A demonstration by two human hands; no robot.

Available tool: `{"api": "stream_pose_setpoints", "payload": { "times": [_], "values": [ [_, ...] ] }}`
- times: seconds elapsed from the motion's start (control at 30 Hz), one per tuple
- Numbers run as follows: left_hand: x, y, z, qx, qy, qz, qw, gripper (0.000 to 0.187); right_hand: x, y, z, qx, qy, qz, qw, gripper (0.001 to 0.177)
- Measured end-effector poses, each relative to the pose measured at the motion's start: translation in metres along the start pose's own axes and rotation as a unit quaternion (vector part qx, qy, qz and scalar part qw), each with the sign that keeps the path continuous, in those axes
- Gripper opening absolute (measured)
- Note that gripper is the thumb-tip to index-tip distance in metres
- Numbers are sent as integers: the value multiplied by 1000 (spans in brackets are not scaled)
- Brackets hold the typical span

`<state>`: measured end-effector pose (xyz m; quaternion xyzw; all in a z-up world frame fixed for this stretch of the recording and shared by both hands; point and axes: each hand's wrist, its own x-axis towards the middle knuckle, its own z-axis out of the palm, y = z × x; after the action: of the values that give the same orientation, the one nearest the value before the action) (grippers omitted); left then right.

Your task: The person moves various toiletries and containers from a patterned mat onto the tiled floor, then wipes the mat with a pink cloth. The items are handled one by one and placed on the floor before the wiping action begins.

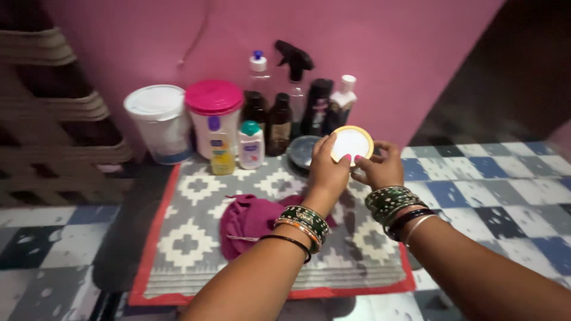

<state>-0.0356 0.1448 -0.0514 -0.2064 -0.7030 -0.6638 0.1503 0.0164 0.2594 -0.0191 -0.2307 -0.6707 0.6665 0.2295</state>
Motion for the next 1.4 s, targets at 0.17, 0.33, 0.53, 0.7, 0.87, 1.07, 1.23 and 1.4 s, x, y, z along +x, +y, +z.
{"api": "stream_pose_setpoints", "payload": {
  "times": [0.17,0.33,0.53,0.7,0.87,1.07,1.23,1.4],
  "values": [
    [-37,44,55,-92,-91,0,992,58,-17,-13,-98,-2,24,-37,999,65],
    [-97,82,111,-74,-179,-15,981,58,-49,2,-195,-10,91,-49,995,63],
    [-174,87,155,-72,-267,-49,960,58,-88,49,-265,27,141,47,989,60],
    [-223,63,165,-17,-344,-92,934,59,-112,115,-289,-46,210,135,967,62],
    [-267,25,167,38,-359,-147,921,63,-136,195,-299,-46,168,205,963,60],
    [-314,-30,158,66,-379,-234,893,62,-162,257,-294,93,129,308,938,47],
    [-342,-60,159,74,-395,-269,875,60,-179,279,-298,30,96,340,935,38],
    [-358,-80,168,75,-409,-323,850,57,-180,303,-313,59,73,346,933,31]
  ]
}}
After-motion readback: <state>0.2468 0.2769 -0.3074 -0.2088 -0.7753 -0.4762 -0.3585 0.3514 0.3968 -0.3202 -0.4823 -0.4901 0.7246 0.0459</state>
